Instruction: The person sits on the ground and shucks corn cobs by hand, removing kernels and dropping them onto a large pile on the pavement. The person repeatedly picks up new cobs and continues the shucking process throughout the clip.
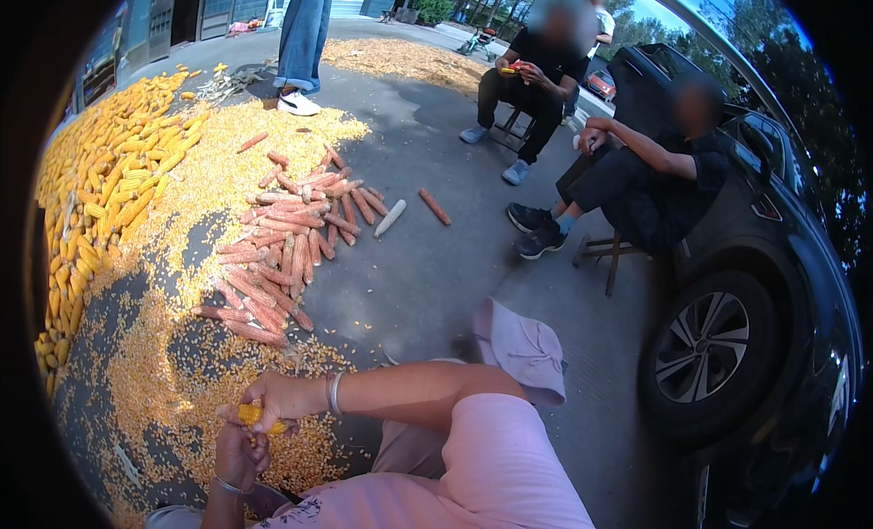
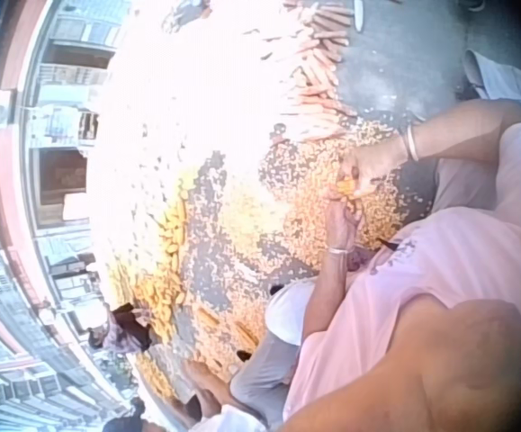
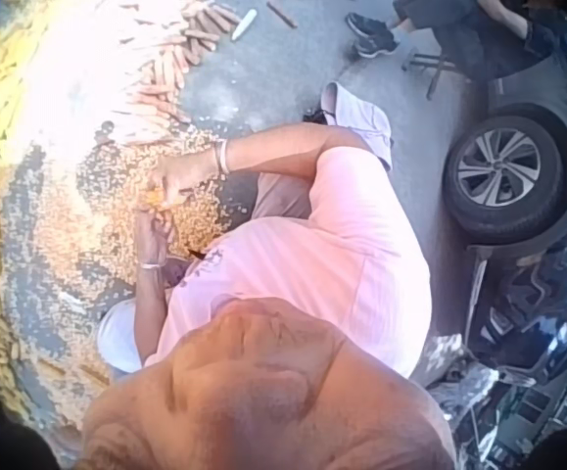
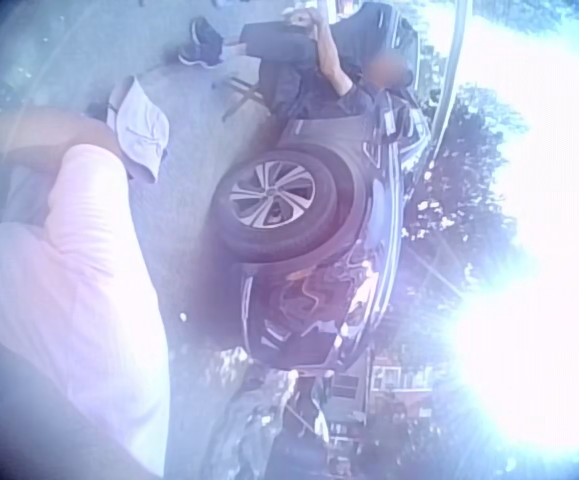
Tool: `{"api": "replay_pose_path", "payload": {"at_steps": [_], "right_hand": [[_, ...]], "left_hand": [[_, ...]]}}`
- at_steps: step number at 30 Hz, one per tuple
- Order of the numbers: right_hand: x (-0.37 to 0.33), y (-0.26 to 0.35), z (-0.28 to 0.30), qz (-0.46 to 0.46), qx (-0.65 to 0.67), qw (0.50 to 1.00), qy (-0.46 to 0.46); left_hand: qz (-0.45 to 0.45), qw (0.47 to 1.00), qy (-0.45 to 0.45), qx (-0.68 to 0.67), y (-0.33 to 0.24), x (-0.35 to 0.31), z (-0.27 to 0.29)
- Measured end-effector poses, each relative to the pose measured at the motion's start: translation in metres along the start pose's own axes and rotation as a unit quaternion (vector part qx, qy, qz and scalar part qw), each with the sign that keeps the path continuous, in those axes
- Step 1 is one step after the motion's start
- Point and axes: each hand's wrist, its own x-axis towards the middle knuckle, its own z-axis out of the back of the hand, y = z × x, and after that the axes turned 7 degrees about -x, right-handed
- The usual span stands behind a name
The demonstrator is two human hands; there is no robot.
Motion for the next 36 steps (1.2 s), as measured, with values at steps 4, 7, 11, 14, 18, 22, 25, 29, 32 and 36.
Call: {"api": "replay_pose_path", "payload": {"at_steps": [4,7,11,14,18,22,25,29,32,36], "right_hand": [[0.0,0.0,-0.003,0.017,-0.041,0.999,-0.021],[0.004,-0.009,-0.002,0.017,-0.017,1.0,-0.011],[0.007,-0.014,-0.001,0.02,-0.003,1.0,-0.006],[0.008,-0.019,-0.001,0.016,-0.008,1.0,-0.013],[0.017,-0.032,-0.005,0.042,-0.056,0.997,-0.031],[0.011,-0.022,-0.006,0.004,-0.048,0.999,0.002],[0.013,-0.025,-0.008,0.003,-0.062,0.998,-0.004],[0.011,-0.024,-0.009,-0.003,-0.066,0.998,-0.004],[0.011,-0.027,-0.011,-0.002,-0.072,0.997,-0.012],[0.014,-0.032,-0.01,0.019,-0.079,0.997,-0.01]], "left_hand": [[-0.012,1.0,0.001,-0.017,0.003,0.004,0.005],[-0.01,0.999,0.013,-0.033,0.003,0.004,0.008],[-0.002,0.999,0.018,-0.048,0.011,0.007,0.022],[0.013,0.999,-0.012,-0.047,0.007,0.006,0.013],[0.009,1.0,-0.021,-0.002,0.01,0.009,0.015],[-0.002,1.0,-0.028,0.011,0.013,0.011,0.018],[0.003,0.999,-0.024,0.023,0.011,0.009,0.012],[-0.001,0.999,-0.029,0.039,0.008,0.007,0.007],[0.009,0.999,-0.04,0.017,0.009,0.006,0.008],[0.015,0.999,-0.036,0.006,0.008,0.007,0.006]]}}
